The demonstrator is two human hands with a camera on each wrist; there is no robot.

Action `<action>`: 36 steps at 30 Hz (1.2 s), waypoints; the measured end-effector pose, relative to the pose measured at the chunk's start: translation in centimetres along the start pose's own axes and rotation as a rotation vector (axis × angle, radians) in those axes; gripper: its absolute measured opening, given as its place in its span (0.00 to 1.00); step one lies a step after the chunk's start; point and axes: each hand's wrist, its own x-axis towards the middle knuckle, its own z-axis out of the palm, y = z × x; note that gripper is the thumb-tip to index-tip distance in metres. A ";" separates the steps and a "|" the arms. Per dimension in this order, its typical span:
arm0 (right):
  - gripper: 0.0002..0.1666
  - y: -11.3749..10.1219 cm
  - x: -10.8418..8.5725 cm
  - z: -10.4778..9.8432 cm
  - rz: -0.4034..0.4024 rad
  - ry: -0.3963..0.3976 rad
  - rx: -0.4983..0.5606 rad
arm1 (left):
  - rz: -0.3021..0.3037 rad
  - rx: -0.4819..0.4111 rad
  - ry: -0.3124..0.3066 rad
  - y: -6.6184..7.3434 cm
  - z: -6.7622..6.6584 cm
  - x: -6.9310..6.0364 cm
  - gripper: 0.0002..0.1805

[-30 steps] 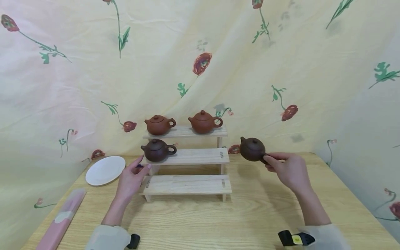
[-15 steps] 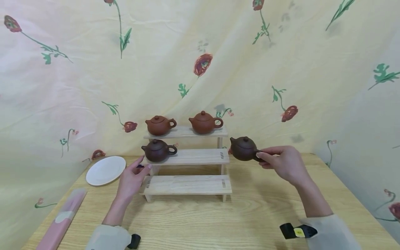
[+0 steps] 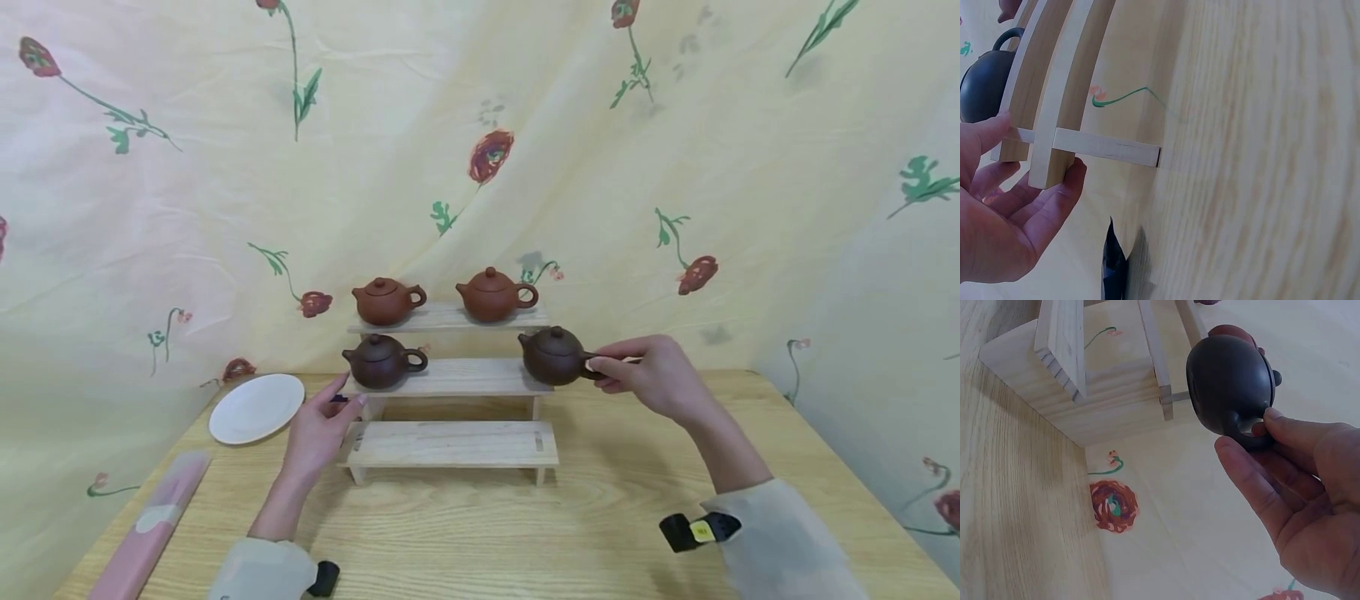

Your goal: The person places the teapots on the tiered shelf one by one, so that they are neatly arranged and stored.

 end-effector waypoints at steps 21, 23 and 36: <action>0.17 -1.5 4.9 2.9 -0.084 -0.167 0.079 | 0.014 0.007 0.001 0.1 0.3 0.3 0.32; 0.17 -1.5 5.1 3.0 -0.089 -0.179 0.088 | 0.012 0.009 0.003 0.1 0.3 0.3 0.32; 0.16 -1.7 5.7 3.7 -0.093 -0.219 0.130 | -0.018 0.009 -0.003 -0.1 0.1 0.2 0.34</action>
